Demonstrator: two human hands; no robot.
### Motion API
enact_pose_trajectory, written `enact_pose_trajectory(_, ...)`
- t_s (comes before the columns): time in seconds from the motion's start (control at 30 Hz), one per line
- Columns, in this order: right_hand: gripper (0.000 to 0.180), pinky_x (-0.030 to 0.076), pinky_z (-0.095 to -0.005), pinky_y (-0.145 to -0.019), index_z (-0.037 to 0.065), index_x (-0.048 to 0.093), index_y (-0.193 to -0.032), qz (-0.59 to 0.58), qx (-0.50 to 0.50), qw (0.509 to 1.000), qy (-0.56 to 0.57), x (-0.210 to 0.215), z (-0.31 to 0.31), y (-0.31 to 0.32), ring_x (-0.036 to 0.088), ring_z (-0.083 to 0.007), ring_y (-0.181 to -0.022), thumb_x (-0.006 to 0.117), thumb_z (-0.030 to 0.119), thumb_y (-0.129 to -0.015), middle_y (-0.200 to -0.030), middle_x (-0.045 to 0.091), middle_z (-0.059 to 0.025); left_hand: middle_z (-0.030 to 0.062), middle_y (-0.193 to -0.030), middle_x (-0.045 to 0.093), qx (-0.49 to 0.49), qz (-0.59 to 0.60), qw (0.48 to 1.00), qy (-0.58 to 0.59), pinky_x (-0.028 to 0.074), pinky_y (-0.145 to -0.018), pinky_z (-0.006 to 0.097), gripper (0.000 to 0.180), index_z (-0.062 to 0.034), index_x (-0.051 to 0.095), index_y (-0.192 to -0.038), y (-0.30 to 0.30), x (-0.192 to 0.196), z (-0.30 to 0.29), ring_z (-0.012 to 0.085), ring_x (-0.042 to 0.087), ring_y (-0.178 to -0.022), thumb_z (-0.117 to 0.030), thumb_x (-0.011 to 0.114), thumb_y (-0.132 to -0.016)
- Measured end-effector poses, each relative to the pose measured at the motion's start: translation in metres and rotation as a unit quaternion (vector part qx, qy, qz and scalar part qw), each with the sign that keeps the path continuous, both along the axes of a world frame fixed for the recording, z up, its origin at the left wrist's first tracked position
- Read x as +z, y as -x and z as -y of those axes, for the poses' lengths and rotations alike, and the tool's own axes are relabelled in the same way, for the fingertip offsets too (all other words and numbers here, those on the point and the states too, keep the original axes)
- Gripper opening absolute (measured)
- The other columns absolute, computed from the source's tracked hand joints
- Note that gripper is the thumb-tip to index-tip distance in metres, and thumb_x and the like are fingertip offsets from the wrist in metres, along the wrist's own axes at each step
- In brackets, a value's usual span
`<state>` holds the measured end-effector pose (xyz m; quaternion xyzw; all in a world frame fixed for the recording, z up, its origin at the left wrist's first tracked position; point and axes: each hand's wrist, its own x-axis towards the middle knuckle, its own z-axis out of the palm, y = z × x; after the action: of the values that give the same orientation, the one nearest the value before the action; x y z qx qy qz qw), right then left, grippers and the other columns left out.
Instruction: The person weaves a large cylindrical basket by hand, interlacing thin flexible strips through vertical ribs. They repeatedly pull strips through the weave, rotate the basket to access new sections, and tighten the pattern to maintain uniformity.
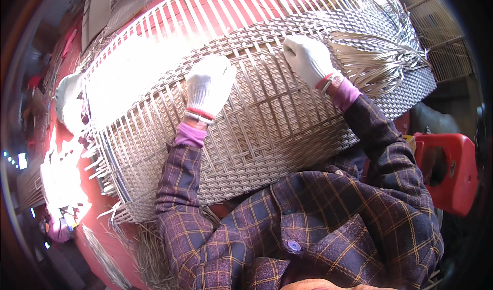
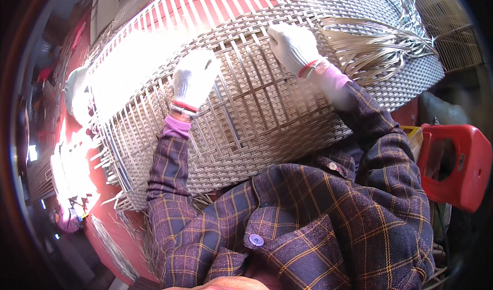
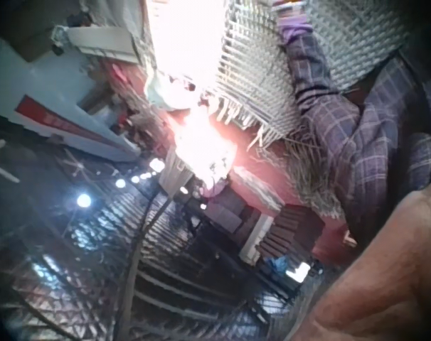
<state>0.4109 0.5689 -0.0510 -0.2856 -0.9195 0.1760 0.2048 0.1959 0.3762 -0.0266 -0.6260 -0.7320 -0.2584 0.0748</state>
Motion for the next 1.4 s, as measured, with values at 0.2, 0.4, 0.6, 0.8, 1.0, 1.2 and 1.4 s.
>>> enact_pose_trajectory(0.2,0.013,0.061,-0.0438,-0.068,0.002,0.069,-0.098,-0.037,0.016,0.999,-0.026,-0.018,-0.036,0.013,0.072,-0.0325,-0.071,0.060,0.011,-0.101,-0.079,0.071,-0.0164,0.0094,-0.091,0.072,0.029,0.016,0.999,-0.006,0.059,-0.070,0.043,0.013,-0.0147,0.071,-0.091,-0.021,-0.011,-0.045,0.0304,0.073,-0.078,-0.028,0.075,-0.092)
enact_pose_trajectory(0.4,0.008,0.060,-0.0453,-0.073,0.003,0.070,-0.098,-0.144,0.061,0.984,-0.092,-0.016,-0.029,-0.001,0.073,-0.0341,-0.079,0.063,0.008,-0.098,-0.088,0.071,-0.0169,0.0076,-0.086,0.069,0.052,-0.019,0.998,-0.033,0.058,-0.066,0.041,0.017,-0.0164,0.070,-0.088,-0.021,-0.024,-0.042,0.0297,0.072,-0.073,-0.031,0.077,-0.092)
enact_pose_trajectory(0.6,0.020,0.061,-0.0482,-0.077,0.003,0.075,-0.108,0.071,-0.062,0.991,-0.096,0.021,-0.051,-0.038,0.076,-0.0389,-0.090,0.060,0.004,-0.095,-0.094,0.074,-0.0216,0.0082,-0.087,0.070,0.070,0.009,0.996,-0.056,0.057,-0.066,0.040,0.015,-0.0156,0.071,-0.089,-0.021,-0.028,-0.041,0.0305,0.072,-0.073,-0.027,0.081,-0.090)
enact_pose_trajectory(0.8,0.020,0.061,-0.0504,-0.082,0.001,0.073,-0.107,0.075,-0.048,0.989,-0.117,-0.008,-0.079,-0.017,0.076,-0.0426,-0.096,0.061,0.007,-0.093,-0.100,0.075,-0.0233,0.0079,-0.086,0.071,0.070,0.023,0.991,-0.112,0.057,-0.065,0.039,0.016,-0.0143,0.072,-0.088,-0.027,-0.032,-0.040,0.0292,0.072,-0.071,-0.025,0.083,-0.088)
enact_pose_trajectory(1.0,0.014,0.060,-0.0492,-0.080,0.003,0.073,-0.103,-0.016,-0.045,0.990,-0.131,-0.008,-0.083,-0.016,0.075,-0.0400,-0.089,0.064,0.007,-0.093,-0.093,0.074,-0.0208,0.0084,-0.089,0.073,0.079,-0.007,0.990,-0.115,0.058,-0.069,0.040,0.015,-0.0130,0.074,-0.091,-0.026,-0.034,-0.043,0.0287,0.073,-0.074,-0.026,0.082,-0.090)
enact_pose_trajectory(1.2,0.019,0.058,-0.0360,-0.070,0.002,0.077,-0.104,-0.138,0.077,0.987,-0.037,0.075,-0.062,-0.067,0.073,-0.0246,-0.078,0.071,0.019,-0.098,-0.089,0.077,-0.0113,0.0102,-0.097,0.077,0.084,0.030,0.995,-0.050,0.061,-0.078,0.039,0.018,-0.0085,0.078,-0.101,-0.033,-0.022,-0.031,0.0273,0.076,-0.084,-0.024,0.081,-0.092)
enact_pose_trajectory(1.4,0.018,0.056,-0.0178,-0.061,0.003,0.079,-0.111,-0.104,0.016,0.994,-0.015,0.113,0.010,-0.171,0.071,-0.0101,-0.069,0.073,0.017,-0.102,-0.087,0.077,-0.0063,0.0101,-0.100,0.080,0.065,0.132,0.989,-0.030,0.062,-0.078,0.035,0.014,-0.0071,0.080,-0.102,-0.072,-0.011,0.028,0.0240,0.078,-0.085,-0.019,0.077,-0.097)
